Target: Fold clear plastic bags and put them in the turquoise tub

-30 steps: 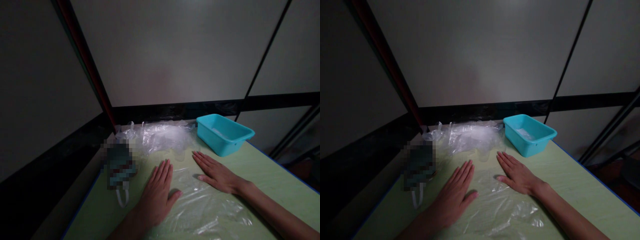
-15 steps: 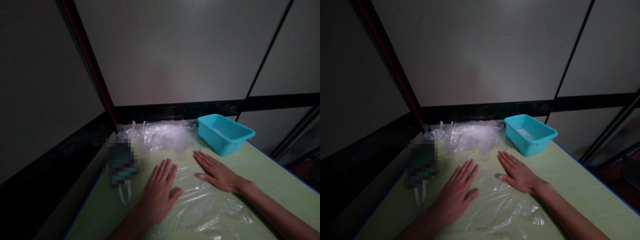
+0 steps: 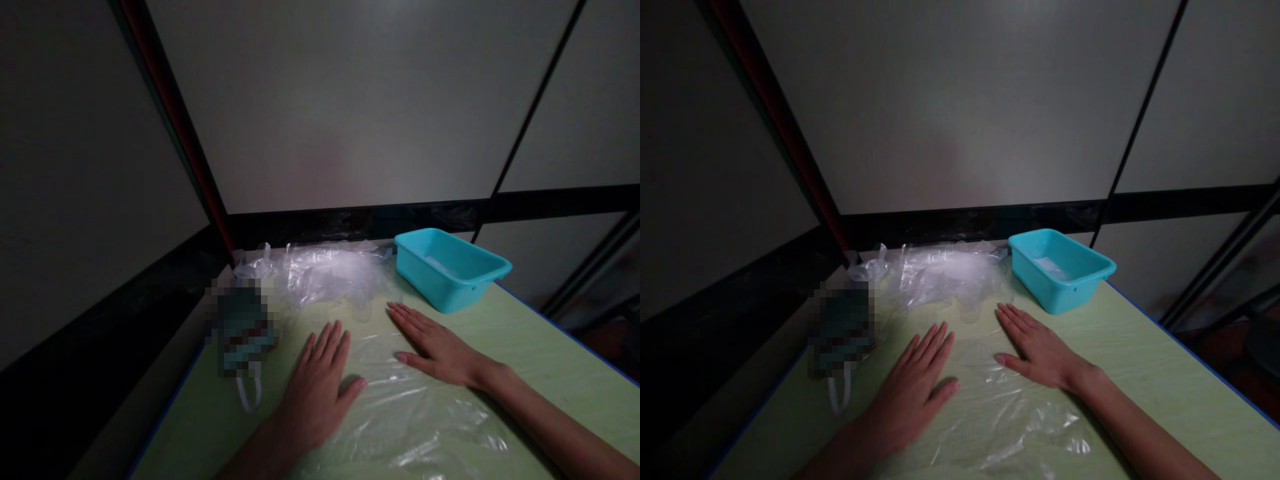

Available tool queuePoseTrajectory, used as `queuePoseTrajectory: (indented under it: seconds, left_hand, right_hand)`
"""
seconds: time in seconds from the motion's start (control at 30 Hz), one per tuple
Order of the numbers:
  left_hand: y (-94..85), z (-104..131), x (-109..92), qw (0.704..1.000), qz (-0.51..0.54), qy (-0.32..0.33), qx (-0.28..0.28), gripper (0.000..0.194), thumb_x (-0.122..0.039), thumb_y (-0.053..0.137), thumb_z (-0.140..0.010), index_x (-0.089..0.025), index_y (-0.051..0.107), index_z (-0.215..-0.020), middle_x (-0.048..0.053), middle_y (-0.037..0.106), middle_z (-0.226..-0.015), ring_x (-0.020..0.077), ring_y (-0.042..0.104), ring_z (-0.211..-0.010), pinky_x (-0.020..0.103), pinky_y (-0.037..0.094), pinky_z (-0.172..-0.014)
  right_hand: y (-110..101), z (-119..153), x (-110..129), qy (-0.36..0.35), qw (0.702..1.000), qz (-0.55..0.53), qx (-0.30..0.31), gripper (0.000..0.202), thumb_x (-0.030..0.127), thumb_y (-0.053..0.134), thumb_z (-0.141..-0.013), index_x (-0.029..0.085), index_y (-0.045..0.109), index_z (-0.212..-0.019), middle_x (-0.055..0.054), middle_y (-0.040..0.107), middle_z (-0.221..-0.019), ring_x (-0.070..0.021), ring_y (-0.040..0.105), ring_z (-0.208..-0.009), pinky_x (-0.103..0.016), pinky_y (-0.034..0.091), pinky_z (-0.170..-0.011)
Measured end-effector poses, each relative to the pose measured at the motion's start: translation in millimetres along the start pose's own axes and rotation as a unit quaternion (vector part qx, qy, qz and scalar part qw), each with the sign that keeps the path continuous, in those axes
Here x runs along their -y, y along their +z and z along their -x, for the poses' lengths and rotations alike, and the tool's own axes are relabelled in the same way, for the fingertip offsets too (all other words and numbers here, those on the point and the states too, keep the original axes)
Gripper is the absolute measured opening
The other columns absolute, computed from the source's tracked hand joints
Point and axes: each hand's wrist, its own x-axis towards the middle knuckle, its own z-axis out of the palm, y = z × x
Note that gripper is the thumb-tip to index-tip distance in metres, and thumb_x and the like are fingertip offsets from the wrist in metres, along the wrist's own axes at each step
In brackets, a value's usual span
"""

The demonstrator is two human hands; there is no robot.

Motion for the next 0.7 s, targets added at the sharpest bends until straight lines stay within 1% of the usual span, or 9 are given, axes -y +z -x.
queuePoseTrajectory:
  seconds: [0.13, 0.2, 0.27, 0.33, 0.4, 0.47, 0.5, 0.57, 0.7]
  left_hand:
    - [1.7, 0, 0, 1.000, 0.011, -0.007, -0.010, 0.063, -0.048, 0.033, -0.086, -0.009, 0.024, -0.135, 0.012, 0.019, -0.142, 0.0234, 0.012, -0.131, 0.045, 0.017, -0.106]
    - [1.7, -2, 0, 0.999, 0.034, -0.017, -0.016, 0.064, -0.047, 0.034, -0.086, -0.006, 0.025, -0.134, 0.013, 0.020, -0.142, 0.0233, 0.014, -0.131, 0.044, 0.018, -0.106]
    - [1.2, -4, 2, 0.996, 0.074, -0.036, -0.025, 0.061, -0.042, 0.034, -0.086, -0.004, 0.025, -0.133, 0.015, 0.023, -0.141, 0.0227, 0.017, -0.130, 0.044, 0.020, -0.106]
    - [0.5, -6, 5, 0.990, 0.123, -0.058, -0.047, 0.055, -0.036, 0.033, -0.086, -0.005, 0.027, -0.132, 0.015, 0.026, -0.140, 0.0217, 0.021, -0.130, 0.044, 0.021, -0.106]
    - [-0.6, -7, 6, 0.981, 0.163, -0.070, -0.079, 0.050, -0.030, 0.033, -0.086, -0.009, 0.030, -0.131, 0.013, 0.030, -0.139, 0.0207, 0.025, -0.128, 0.044, 0.021, -0.105]
    - [-2.5, -6, 5, 0.976, 0.177, -0.064, -0.108, 0.049, -0.027, 0.033, -0.085, -0.012, 0.030, -0.131, 0.011, 0.033, -0.138, 0.0200, 0.026, -0.128, 0.044, 0.020, -0.106]
    - [-3.8, -5, 4, 0.977, 0.170, -0.053, -0.114, 0.049, -0.026, 0.034, -0.084, -0.013, 0.029, -0.132, 0.010, 0.032, -0.139, 0.0199, 0.025, -0.129, 0.045, 0.018, -0.106]
    - [-6.4, -2, -2, 0.985, 0.140, -0.022, -0.102, 0.053, -0.026, 0.037, -0.084, -0.012, 0.025, -0.134, 0.009, 0.027, -0.141, 0.0197, 0.020, -0.130, 0.045, 0.016, -0.107]
    - [-6.8, 4, -12, 0.996, 0.081, 0.032, -0.032, 0.060, -0.031, 0.039, -0.084, -0.011, 0.018, -0.136, 0.008, 0.016, -0.144, 0.0198, 0.011, -0.132, 0.041, 0.017, -0.108]
  right_hand:
    - [1, 1, -1, -0.006, 1.000, -0.008, -0.012, 0.075, 0.056, 0.035, -0.084, 0.008, 0.016, -0.138, -0.015, 0.017, -0.142, -0.0251, 0.015, -0.131, -0.043, 0.021, -0.105]
    - [0, 1, -1, -0.010, 1.000, -0.022, -0.017, 0.074, 0.055, 0.037, -0.084, 0.010, 0.014, -0.139, -0.014, 0.016, -0.143, -0.0254, 0.014, -0.131, -0.044, 0.022, -0.105]
    - [-1, 2, -1, -0.009, 0.999, -0.034, -0.017, 0.073, 0.054, 0.037, -0.084, 0.011, 0.013, -0.139, -0.013, 0.014, -0.143, -0.0254, 0.014, -0.131, -0.044, 0.022, -0.105]
    - [-3, 2, -2, -0.006, 0.999, -0.041, -0.020, 0.072, 0.053, 0.036, -0.085, 0.012, 0.012, -0.139, -0.012, 0.013, -0.144, -0.0250, 0.013, -0.131, -0.044, 0.021, -0.105]
    - [-5, 2, -4, -0.008, 0.998, -0.040, -0.037, 0.071, 0.052, 0.038, -0.085, 0.015, 0.011, -0.139, -0.011, 0.014, -0.144, -0.0251, 0.014, -0.131, -0.045, 0.021, -0.105]
    - [-7, 3, -3, -0.016, 0.997, -0.038, -0.064, 0.069, 0.050, 0.039, -0.085, 0.018, 0.012, -0.139, -0.009, 0.016, -0.144, -0.0252, 0.017, -0.130, -0.046, 0.021, -0.105]
    - [-9, 2, -2, -0.023, 0.996, -0.039, -0.074, 0.067, 0.049, 0.039, -0.085, 0.019, 0.012, -0.139, -0.008, 0.017, -0.144, -0.0251, 0.018, -0.130, -0.046, 0.020, -0.105]
    - [-13, 2, 3, -0.049, 0.995, -0.046, -0.072, 0.065, 0.047, 0.039, -0.086, 0.019, 0.014, -0.139, -0.007, 0.018, -0.144, -0.0243, 0.019, -0.130, -0.045, 0.019, -0.106]
    - [-22, 2, 20, -0.133, 0.989, -0.069, 0.006, 0.065, 0.047, 0.035, -0.088, 0.018, 0.010, -0.140, -0.007, 0.014, -0.144, -0.0222, 0.014, -0.131, -0.043, 0.015, -0.107]
